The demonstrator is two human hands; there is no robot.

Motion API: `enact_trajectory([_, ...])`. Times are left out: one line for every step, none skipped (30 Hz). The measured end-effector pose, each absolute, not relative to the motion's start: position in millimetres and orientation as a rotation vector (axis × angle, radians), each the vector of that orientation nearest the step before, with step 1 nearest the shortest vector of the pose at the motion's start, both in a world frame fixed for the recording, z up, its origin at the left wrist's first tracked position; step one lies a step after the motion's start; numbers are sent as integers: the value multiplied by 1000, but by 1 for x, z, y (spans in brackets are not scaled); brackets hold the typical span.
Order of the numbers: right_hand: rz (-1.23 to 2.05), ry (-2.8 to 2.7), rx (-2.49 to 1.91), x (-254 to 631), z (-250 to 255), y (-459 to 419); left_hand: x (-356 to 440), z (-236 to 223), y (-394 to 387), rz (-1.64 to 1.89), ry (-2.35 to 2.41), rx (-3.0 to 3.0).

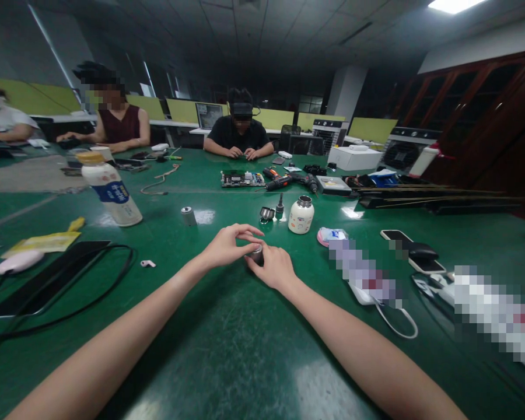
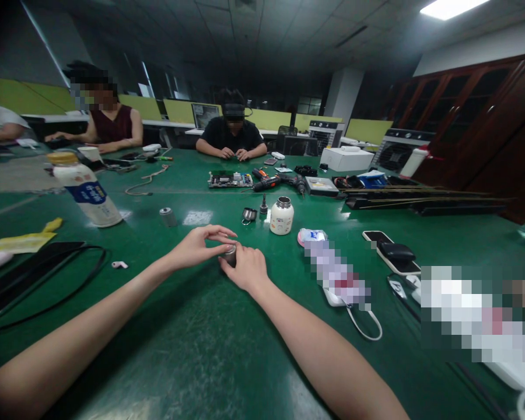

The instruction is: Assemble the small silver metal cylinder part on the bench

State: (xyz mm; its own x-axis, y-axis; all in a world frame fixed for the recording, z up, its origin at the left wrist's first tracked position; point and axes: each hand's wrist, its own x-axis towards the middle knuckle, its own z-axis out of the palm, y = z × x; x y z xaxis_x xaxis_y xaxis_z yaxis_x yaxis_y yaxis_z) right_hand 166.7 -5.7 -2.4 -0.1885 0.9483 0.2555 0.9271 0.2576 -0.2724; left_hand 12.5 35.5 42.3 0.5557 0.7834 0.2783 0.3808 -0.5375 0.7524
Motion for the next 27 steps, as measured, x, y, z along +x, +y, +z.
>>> enact_trajectory([71,-2168,-1712,167,-3,-6,13,43,35,812,918,2156])
enact_trajectory([62,-2169,-1714,167,-3,-5,12,43,35,819,916,2172])
enact_trajectory([51,-2169,-1718,167,-4,-5,12,44,35,835,934,2201])
enact_trajectory([43,-2169,-1720,167,-4,-5,11,44,35,857,970,2239])
enact_trajectory([38,-2171,-1719,167,-4,-5,10,45,36,874,1013,2277])
enact_trajectory([37,-2171,-1719,167,-4,-4,9,45,36,883,1053,2306])
enact_trajectory([39,-2173,-1720,167,-5,-4,9,46,37,880,1080,2319])
enact_trajectory([44,-2175,-1722,167,-4,-4,8,46,37,872,1090,2313])
enact_trajectory([50,-2176,-1725,167,-4,-5,8,46,37,866,1089,2294])
enact_trajectory([55,-2174,-1730,167,-4,-5,8,46,37,865,1088,2266])
enact_trajectory([58,-2172,-1734,167,-4,-5,9,45,37,870,1093,2236])
enact_trajectory([62,-2169,-1736,167,-3,-5,10,44,36,882,1103,2208])
enact_trajectory([67,-2167,-1734,167,-3,-5,11,43,35,898,1114,2185])
enact_trajectory([71,-2167,-1732,166,-2,-6,12,43,35,915,1123,2169])
enact_trajectory([76,-2169,-1729,166,-2,-6,12,42,34,927,1126,2159])
enact_trajectory([79,-2172,-1727,166,-2,-6,13,42,33,935,1124,2154])
enact_trajectory([79,-2175,-1728,166,-1,-6,13,42,33,938,1115,2153])
enact_trajectory([76,-2177,-1732,166,-1,-6,13,43,32,933,1101,2153])
enact_trajectory([73,-2178,-1737,166,-1,-6,12,43,32,921,1077,2155])
enact_trajectory([69,-2178,-1741,166,-2,-5,12,44,33,905,1045,2158])
enact_trajectory([66,-2179,-1744,166,-2,-5,11,45,33,889,1007,2160])
enact_trajectory([63,-2181,-1745,166,-2,-5,10,46,34,876,969,2162])
enact_trajectory([59,-2182,-1745,166,-2,-5,9,47,35,866,934,2162])
enact_trajectory([56,-2183,-1742,166,-3,-5,9,47,36,861,907,2159])
enact_trajectory([52,-2183,-1736,166,-3,-5,8,47,36,860,888,2156])
enact_trajectory([49,-2182,-1731,166,-3,-5,8,47,37,860,876,2151])
enact_trajectory([49,-2180,-1727,166,-3,-5,8,46,37,864,871,2147])
